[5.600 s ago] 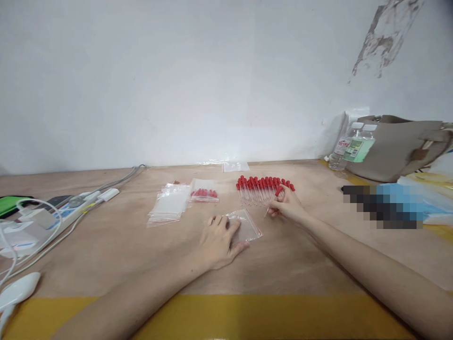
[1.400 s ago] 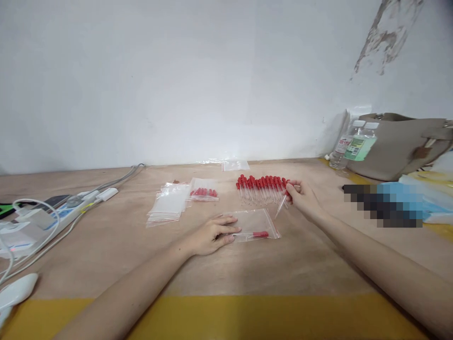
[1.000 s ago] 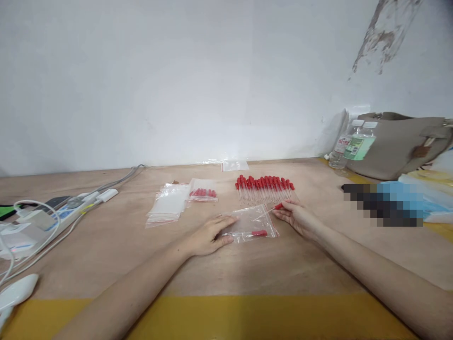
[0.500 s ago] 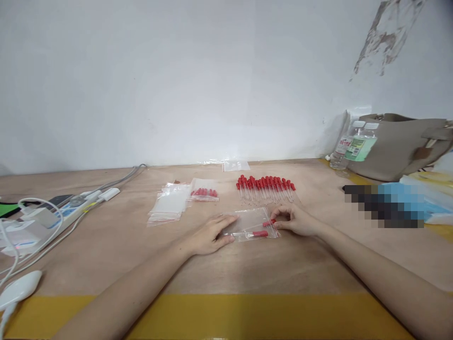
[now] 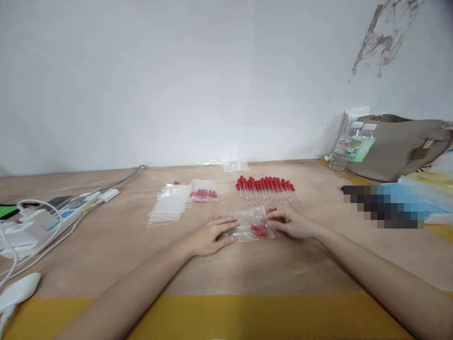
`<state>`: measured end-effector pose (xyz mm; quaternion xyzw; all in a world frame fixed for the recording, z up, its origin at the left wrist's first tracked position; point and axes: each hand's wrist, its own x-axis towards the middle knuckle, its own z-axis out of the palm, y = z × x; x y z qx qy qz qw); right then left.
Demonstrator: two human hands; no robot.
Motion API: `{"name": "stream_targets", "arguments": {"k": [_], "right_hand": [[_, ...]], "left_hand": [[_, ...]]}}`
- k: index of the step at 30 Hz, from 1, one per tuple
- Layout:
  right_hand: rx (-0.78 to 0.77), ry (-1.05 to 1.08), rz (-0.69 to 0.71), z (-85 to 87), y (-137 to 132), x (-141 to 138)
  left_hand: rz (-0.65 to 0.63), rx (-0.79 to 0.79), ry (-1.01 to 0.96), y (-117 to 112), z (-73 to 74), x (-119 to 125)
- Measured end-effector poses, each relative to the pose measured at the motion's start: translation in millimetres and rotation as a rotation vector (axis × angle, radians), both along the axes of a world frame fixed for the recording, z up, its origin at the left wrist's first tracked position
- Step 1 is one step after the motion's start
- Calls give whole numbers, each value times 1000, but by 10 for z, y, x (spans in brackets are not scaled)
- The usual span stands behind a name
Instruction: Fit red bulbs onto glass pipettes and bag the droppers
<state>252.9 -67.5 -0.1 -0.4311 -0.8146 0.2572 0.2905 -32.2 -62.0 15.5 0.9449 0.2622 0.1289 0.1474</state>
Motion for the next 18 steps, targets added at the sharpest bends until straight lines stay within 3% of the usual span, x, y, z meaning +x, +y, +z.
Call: {"name": "stream_targets", "arguments": {"k": [3,6,11,18], "right_hand": [[-29,51,-279,72,167,83],[97,-59,-511,180,417,64],[188,-207,-638,306,875,-229],[108,-186,-797,212,1318,-576]], "left_hand": [[8,-25,-45,-18,20,0],[21,-67,-105,-42,42,3],[18,-108,-140,-54,37,0],[10,-51,-113,-38,18,-13]]}}
